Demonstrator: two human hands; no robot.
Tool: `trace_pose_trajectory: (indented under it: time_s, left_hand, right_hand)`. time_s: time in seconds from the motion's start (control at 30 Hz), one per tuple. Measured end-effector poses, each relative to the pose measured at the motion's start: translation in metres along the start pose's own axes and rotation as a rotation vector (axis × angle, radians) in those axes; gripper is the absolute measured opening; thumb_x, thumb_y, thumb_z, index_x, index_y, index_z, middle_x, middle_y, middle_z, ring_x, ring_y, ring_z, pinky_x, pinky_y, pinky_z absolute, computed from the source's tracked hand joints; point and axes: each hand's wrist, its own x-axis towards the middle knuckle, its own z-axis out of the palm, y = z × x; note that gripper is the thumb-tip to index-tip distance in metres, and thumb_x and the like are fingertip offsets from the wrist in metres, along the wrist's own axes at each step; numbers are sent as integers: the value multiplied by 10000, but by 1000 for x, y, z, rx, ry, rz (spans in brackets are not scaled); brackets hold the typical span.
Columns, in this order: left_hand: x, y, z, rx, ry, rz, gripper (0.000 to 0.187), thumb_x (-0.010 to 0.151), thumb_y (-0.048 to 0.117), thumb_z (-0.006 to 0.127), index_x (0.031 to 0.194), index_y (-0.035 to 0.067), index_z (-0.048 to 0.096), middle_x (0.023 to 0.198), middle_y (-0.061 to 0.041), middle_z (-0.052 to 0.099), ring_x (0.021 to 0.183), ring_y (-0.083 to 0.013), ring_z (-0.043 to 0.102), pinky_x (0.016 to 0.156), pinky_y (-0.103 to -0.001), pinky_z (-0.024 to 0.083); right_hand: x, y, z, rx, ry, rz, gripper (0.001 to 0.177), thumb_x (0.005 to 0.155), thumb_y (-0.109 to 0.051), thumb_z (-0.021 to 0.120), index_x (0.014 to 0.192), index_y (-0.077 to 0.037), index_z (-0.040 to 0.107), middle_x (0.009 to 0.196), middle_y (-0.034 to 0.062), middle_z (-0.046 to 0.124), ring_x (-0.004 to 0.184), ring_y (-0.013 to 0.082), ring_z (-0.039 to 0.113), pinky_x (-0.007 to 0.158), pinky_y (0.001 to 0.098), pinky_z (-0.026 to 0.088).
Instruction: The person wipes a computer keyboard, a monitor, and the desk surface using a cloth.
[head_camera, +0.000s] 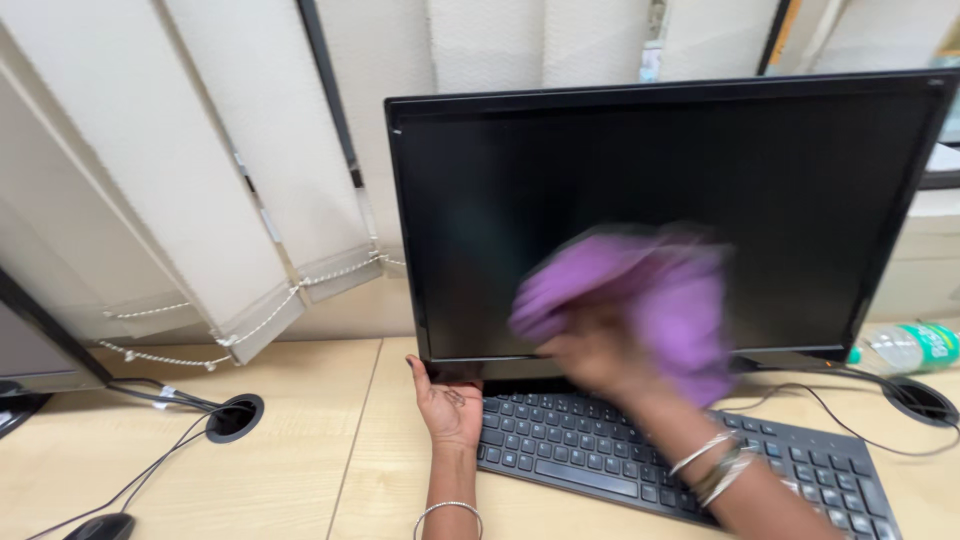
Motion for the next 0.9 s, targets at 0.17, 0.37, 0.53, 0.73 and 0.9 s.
trace_pose_trajectory:
  time_s: [0.17, 0.37, 0.53, 0.73, 0.9]
  left_hand:
    - [1, 2, 2, 344, 46, 159, 602, 967, 482, 551, 1413, 78, 531, 1395, -65, 622, 1243, -231, 613, 1084, -401, 478]
    - [4, 1, 13, 150, 270, 78, 741, 970, 615, 470, 1446, 48, 472, 1368, -100, 601, 1155, -225, 641, 1027, -387, 513]
    - [3, 0, 15, 269, 432, 105, 865, 974, 723, 452, 1477, 20, 481, 1392, -112, 616, 1201, -181, 629, 1010, -283, 456]
    - [3, -3, 16, 255, 415, 78, 874, 881, 722, 448, 1447, 56, 443, 1368, -103, 571, 1176, -215, 626, 965, -336, 587]
    - [5, -4, 14, 225, 467, 26, 870, 908, 730, 454, 1448, 48, 468, 1377, -97, 586, 1178, -205, 613, 982, -319, 553]
  right_hand:
    - [55, -151, 20, 527, -319, -424, 459, 1056, -473, 557, 1247, -65, 641, 1203, 171, 679, 1143, 362, 632, 1034, 485, 469]
    - [161, -115, 22, 705, -532, -182, 472, 1014, -497, 511, 1271, -127, 651, 1242, 121, 702, 1199, 310, 642, 1081, 434, 456]
    - [187, 25, -8, 485, -163, 58, 495, 1007, -512, 579, 1222, -83, 703, 1226, 224, 675, 1166, 418, 594, 984, 498, 453]
    - [60, 221, -53, 21, 321, 595, 618, 1207, -547, 498, 1413, 22, 618, 1359, 332, 632, 1237, 536, 586, 1062, 576, 427]
    - [-13, 178, -29, -197, 357, 555, 517, 1122, -405, 470, 1393, 32, 521, 1423, 303, 528, 1317, 468, 519, 1139, 535, 391]
